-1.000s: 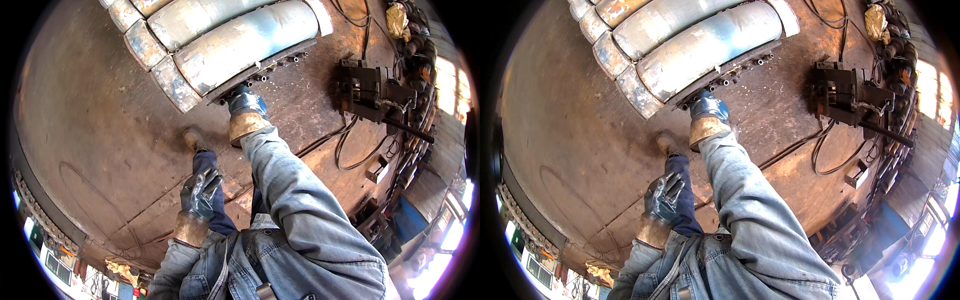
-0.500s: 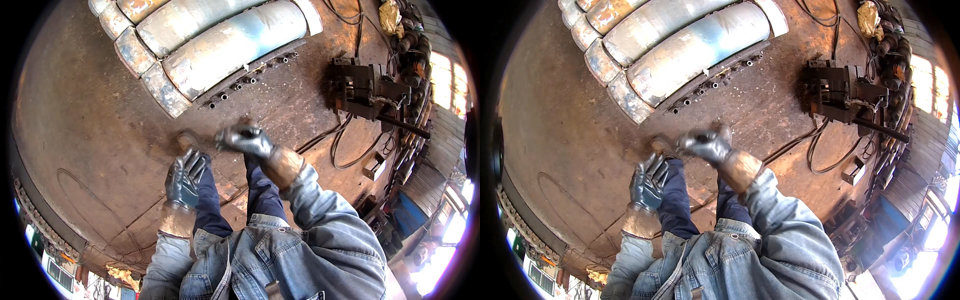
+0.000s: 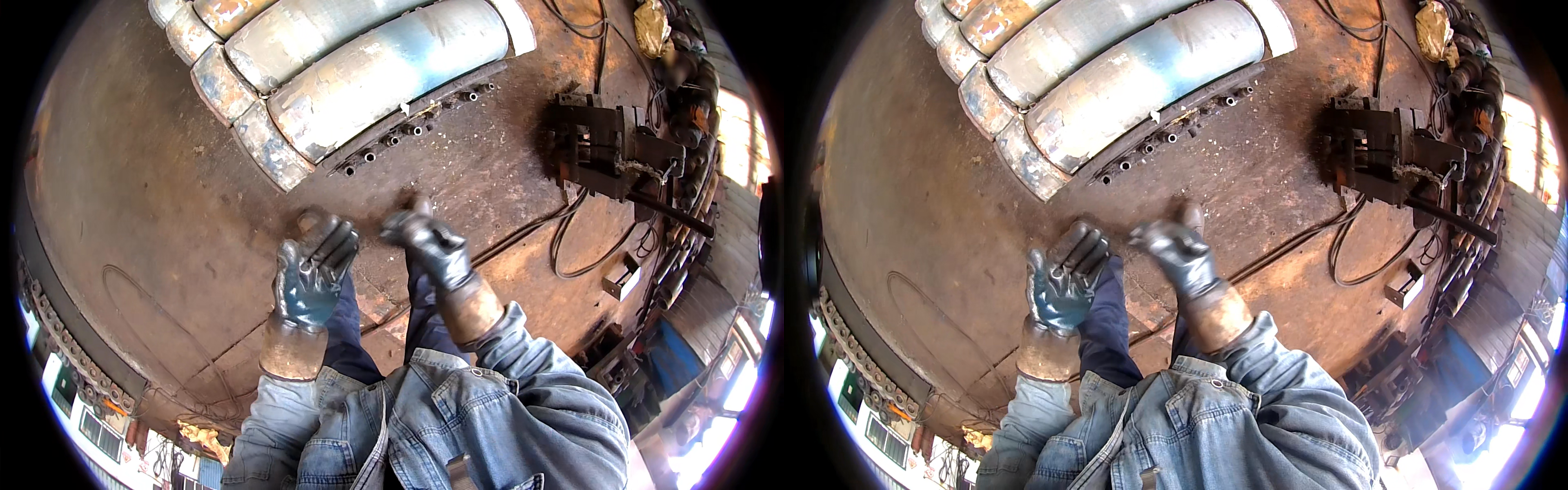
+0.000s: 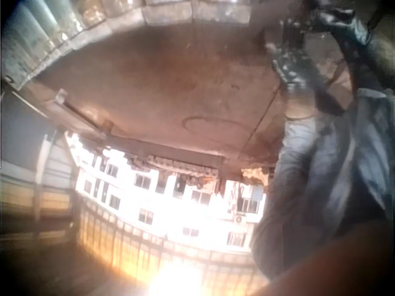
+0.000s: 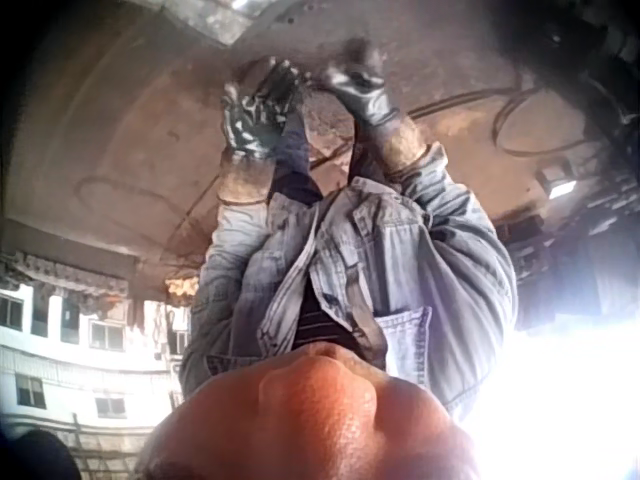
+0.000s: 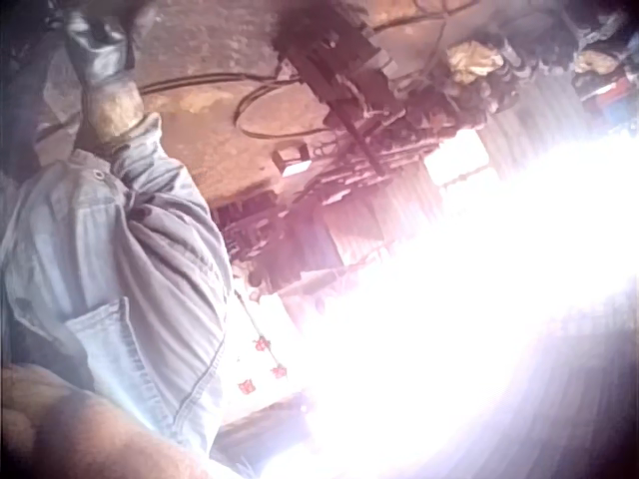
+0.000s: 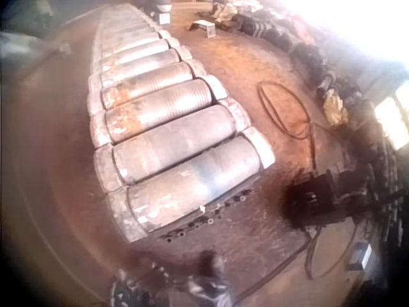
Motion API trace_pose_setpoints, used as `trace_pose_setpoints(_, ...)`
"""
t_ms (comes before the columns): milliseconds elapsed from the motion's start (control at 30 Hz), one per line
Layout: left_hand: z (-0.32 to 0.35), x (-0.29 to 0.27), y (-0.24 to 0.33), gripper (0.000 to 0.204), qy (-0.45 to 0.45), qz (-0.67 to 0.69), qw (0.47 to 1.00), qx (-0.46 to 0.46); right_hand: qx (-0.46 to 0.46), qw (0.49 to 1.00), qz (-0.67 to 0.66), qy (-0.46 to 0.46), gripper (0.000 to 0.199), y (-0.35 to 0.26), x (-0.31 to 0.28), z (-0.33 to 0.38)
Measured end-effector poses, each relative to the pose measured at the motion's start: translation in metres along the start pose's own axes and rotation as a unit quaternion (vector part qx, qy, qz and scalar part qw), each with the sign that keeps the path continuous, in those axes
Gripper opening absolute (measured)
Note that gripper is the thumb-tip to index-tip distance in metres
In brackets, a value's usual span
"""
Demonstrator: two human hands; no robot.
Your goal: The person uses a power drill to remove bolts from a row of metal cylinders, collecting them on a paper bag. They then use a hammer and chisel to work on the cylinders, striking them repeatedly.
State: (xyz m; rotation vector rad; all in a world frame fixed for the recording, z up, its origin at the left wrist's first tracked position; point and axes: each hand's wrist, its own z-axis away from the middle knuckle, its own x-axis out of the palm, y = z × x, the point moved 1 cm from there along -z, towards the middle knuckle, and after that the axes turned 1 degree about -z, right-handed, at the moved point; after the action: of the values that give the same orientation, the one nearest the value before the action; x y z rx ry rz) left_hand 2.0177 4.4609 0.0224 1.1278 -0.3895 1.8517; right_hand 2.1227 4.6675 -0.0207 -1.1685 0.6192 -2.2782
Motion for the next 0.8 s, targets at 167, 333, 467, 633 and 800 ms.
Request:
trace_pose_setpoints(167, 0.006, 0.074, -0.02, 0.074, 0.0, -0.224, 0.974, -0.025, 0.091, 0.989, 0.089, 0.081, 0.039, -0.045, 0.048, 0.009)
trace_pose_setpoints(333, 0.007, 0.052, -0.019, 0.071, 0.003, -0.251, 0.966, -0.07, 0.171, 0.976, -0.021, 0.135, 0.047, -0.062, 0.11, 0.017)
trace_pose_setpoints(467, 0.003, 0.045, -0.018, 0.067, 0.01, -0.234, 0.967, -0.095, 0.227, 0.967, -0.007, 0.116, 0.05, -0.059, 0.099, 0.006)
trace_pose_setpoints(633, -0.005, 0.022, -0.041, 0.046, 0.053, -0.294, 0.954, -0.038, 0.236, 0.96, -0.062, 0.135, 0.05, -0.034, 0.074, 0.0)
trace_pose_setpoints(800, -0.021, 0.027, -0.048, 0.023, 0.04, -0.431, 0.901, -0.025, 0.218, 0.969, 0.083, 0.08, 0.044, -0.011, 0.019, -0.008)
